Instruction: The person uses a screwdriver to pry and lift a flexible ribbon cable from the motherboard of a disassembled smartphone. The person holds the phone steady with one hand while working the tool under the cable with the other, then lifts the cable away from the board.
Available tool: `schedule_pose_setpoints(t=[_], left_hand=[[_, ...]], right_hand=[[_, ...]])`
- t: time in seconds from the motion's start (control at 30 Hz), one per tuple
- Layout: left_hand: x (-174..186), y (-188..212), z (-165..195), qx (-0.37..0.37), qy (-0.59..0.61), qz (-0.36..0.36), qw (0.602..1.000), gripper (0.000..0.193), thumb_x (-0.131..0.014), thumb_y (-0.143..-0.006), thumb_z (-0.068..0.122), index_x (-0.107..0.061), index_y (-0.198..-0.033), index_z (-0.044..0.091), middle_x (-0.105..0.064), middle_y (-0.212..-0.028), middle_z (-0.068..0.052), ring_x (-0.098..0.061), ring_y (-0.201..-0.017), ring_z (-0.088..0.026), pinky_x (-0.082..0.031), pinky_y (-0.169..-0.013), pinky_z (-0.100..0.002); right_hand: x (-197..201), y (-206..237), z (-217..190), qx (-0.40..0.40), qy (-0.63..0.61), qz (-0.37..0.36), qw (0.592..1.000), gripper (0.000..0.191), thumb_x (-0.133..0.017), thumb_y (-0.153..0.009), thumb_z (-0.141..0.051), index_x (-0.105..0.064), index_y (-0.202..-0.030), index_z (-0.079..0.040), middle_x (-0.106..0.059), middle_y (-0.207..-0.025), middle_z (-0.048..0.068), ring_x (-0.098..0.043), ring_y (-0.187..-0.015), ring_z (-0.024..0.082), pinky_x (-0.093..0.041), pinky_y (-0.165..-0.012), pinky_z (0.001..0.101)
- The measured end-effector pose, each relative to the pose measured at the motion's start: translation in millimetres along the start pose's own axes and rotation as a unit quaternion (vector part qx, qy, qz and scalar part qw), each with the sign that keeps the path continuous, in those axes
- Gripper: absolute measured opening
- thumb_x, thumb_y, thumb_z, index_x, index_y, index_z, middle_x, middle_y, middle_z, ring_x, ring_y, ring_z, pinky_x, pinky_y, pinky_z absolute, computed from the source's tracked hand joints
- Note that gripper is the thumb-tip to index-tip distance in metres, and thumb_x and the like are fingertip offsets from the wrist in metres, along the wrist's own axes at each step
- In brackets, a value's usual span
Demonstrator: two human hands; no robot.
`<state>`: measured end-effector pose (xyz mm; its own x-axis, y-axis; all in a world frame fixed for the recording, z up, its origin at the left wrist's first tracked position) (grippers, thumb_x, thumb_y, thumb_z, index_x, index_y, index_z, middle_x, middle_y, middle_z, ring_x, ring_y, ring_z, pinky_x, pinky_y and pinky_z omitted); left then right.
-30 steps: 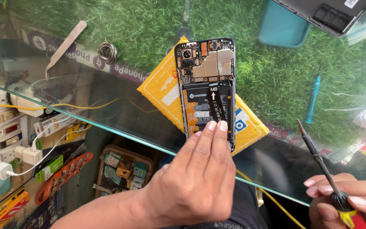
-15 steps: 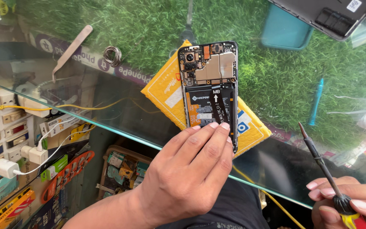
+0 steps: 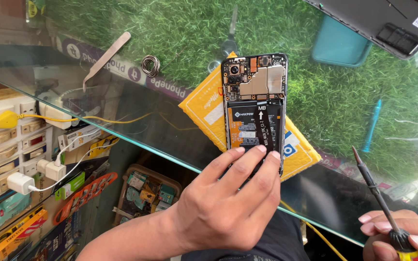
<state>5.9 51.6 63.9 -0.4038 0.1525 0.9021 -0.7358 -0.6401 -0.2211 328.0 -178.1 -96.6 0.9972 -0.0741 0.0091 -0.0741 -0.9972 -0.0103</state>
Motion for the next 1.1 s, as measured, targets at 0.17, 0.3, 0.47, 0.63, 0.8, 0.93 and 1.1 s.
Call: schedule_pose_setpoints(t=[0.17,0.3,0.47,0.63,0.8,0.93,1.1], left_hand=[[12,4,-10,-0.004,0.026,0.025,0.999,0.016,-0.07,-0.09,0.013,-0.072,-0.099,0.0,-0.07,-0.112,-0.014,-0.07,-0.105,-0.028,-0.059,-0.091,-0.037],[13,14,-21,0.01,0.041,0.039,0.998,0.014,-0.073,-0.086,0.01,-0.071,-0.096,0.0,-0.071,-0.108,-0.013,-0.071,-0.1,-0.028,-0.06,-0.087,-0.038],[-1,30,-36,0.185,0.167,0.078,0.965,0.014,-0.078,-0.086,0.004,-0.067,-0.096,0.004,-0.07,-0.105,-0.009,-0.068,-0.096,-0.027,-0.057,-0.083,-0.036],[-14,42,-49,0.282,0.216,0.085,0.931,0.014,-0.076,-0.083,0.003,-0.066,-0.092,0.007,-0.068,-0.097,-0.006,-0.063,-0.083,-0.024,-0.051,-0.074,-0.03],[-15,41,-60,0.308,0.276,0.108,0.904,0.008,-0.074,-0.091,0.004,-0.066,-0.092,0.004,-0.067,-0.096,-0.006,-0.063,-0.085,-0.016,-0.052,-0.076,-0.026],[-10,30,-67,0.319,0.312,0.121,0.887,0.006,-0.073,-0.093,0.004,-0.066,-0.093,0.004,-0.067,-0.096,-0.005,-0.057,-0.077,-0.012,-0.048,-0.07,-0.024],[-3,11,-70,0.263,0.264,0.149,0.916,0.006,-0.069,-0.095,0.002,-0.063,-0.094,0.004,-0.064,-0.096,-0.005,-0.056,-0.075,-0.012,-0.044,-0.066,-0.024]], right_hand=[[2,-2,0,-0.006,-0.008,-0.023,1.0,0.061,-0.08,-0.081,-0.011,-0.048,-0.133,-0.016,-0.067,-0.111,0.012,-0.07,-0.084,0.027,-0.068,-0.087,0.0548],[4,-3,1,0.018,-0.005,-0.03,0.999,0.059,-0.079,-0.082,-0.01,-0.049,-0.132,-0.017,-0.069,-0.111,0.012,-0.071,-0.085,0.026,-0.068,-0.083,0.052],[5,1,4,-0.002,-0.01,-0.011,1.0,0.057,-0.079,-0.082,-0.01,-0.05,-0.13,-0.014,-0.069,-0.11,0.012,-0.071,-0.084,0.026,-0.068,-0.082,0.0522],[6,6,6,-0.001,-0.008,0.006,1.0,0.057,-0.079,-0.079,-0.008,-0.051,-0.129,-0.014,-0.07,-0.107,0.012,-0.07,-0.08,0.026,-0.068,-0.081,0.0523],[5,14,7,-0.001,-0.02,0.032,0.999,0.059,-0.077,-0.082,-0.007,-0.047,-0.132,-0.014,-0.067,-0.107,0.011,-0.069,-0.082,0.026,-0.068,-0.08,0.05],[6,17,5,-0.012,-0.003,0.074,0.997,0.056,-0.076,-0.083,-0.009,-0.048,-0.131,-0.013,-0.066,-0.104,0.012,-0.068,-0.077,0.026,-0.068,-0.077,0.0498],[-1,14,-3,-0.017,0.025,0.071,0.997,0.029,-0.075,-0.097,-0.012,-0.06,-0.121,-0.007,-0.067,-0.095,0.012,-0.066,-0.08,0.026,-0.066,-0.08,0.0451]])
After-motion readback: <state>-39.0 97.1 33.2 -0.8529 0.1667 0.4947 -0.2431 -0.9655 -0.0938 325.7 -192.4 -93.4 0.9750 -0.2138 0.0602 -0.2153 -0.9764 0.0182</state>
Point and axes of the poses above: each hand's wrist, its own y-axis away from the middle knuckle, its own x-axis out of the back of the hand, z = x × y, the point moved 3 cm from there along -y, towards the middle knuckle
